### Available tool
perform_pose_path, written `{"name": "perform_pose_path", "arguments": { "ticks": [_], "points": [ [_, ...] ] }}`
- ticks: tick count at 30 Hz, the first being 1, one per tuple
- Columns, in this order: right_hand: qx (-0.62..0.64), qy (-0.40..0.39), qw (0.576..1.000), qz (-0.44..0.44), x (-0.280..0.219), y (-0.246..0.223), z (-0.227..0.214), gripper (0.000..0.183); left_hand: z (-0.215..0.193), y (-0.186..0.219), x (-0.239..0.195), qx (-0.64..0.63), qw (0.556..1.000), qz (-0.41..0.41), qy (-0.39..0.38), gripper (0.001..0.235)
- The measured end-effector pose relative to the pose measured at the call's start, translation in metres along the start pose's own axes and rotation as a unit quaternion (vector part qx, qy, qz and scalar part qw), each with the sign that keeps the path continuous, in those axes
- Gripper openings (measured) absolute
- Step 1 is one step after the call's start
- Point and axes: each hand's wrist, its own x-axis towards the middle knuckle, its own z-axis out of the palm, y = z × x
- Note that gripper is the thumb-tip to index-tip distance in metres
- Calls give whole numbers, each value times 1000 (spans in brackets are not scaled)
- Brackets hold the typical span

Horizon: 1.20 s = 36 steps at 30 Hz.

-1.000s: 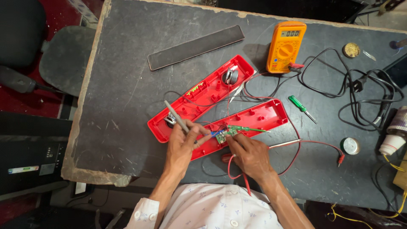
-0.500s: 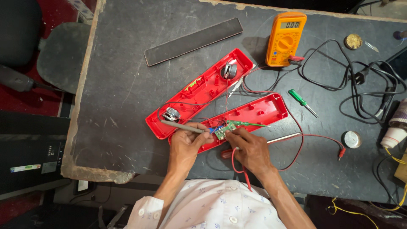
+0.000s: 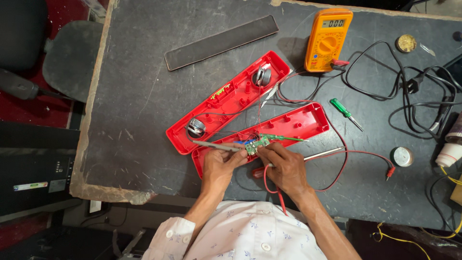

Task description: The person uses a multimeter to test a small green circuit board. They hold the board with one hand and touch the multimeter probes to different points on the board while observing the multimeter display.

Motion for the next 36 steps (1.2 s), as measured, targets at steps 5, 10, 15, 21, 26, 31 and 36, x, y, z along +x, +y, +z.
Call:
{"name": "perform_pose_path", "arguments": {
  "ticks": [5,10,15,21,26,31,36],
  "points": [
    [1,3,1000,10,0,-1,1,24,3,2,-1,-5,1000,7,-4,21],
    [11,13,999,36,0,-6,0,22,7,-2,-3,11,999,48,-5,20],
    [19,19,999,46,1,-9,1,22,9,-10,-1,-23,995,93,-31,18],
    [20,15,999,40,0,-9,2,22,4,-20,1,-2,995,102,-16,17],
    [24,7,999,38,-2,-6,1,25,3,-27,3,-18,993,118,-23,18],
    [31,17,999,40,2,-11,-3,22,3,-33,4,-23,992,121,-23,18],
    [64,64,990,112,3,-20,-25,20,1,-36,4,-4,992,126,-25,17]
  ]
}}
